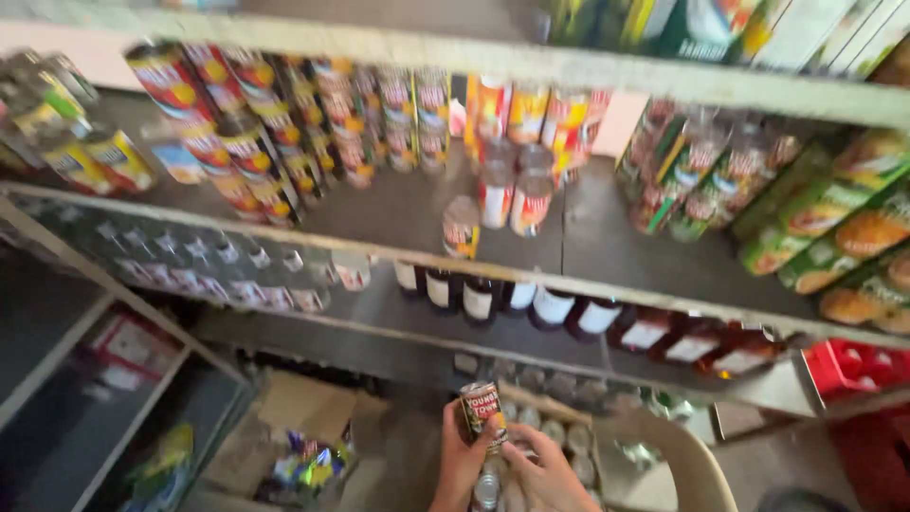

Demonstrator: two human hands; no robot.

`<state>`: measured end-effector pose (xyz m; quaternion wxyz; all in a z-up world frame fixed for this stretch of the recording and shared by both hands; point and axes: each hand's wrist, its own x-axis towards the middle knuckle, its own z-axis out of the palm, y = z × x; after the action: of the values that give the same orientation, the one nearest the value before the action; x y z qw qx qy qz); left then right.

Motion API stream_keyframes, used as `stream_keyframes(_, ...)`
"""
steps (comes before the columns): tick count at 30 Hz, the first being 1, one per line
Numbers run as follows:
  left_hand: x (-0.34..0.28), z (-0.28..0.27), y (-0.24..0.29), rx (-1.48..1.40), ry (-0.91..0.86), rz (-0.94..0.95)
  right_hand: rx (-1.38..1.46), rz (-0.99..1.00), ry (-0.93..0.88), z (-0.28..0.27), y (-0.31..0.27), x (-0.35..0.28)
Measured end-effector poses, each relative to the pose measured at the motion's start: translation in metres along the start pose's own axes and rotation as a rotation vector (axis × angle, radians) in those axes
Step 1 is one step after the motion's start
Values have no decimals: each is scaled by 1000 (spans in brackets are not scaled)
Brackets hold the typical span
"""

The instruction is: Cleaning canned goods with a cloth and organizing them on the grocery store shelves.

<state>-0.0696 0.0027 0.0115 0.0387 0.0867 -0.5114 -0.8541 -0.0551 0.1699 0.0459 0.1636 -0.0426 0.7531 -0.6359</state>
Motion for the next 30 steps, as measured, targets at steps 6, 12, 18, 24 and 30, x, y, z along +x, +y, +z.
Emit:
stream_keyframes(6,59,53,122,77,-359,469,31,-279,40,-13,-99,70)
stream_keyframes(12,108,92,234,546,-214,1163,-321,-699,399,-13,-232,105)
stream_keyframes(18,226,66,241,619,5,1080,-233,-702,518,-6,-295,159)
stream_keyframes(24,240,69,236,734,-56,998,-471,-976,547,-15,-273,217)
stream_keyframes(30,220,71,234,385,-308,814,-408,-884,408,-8,-283,210)
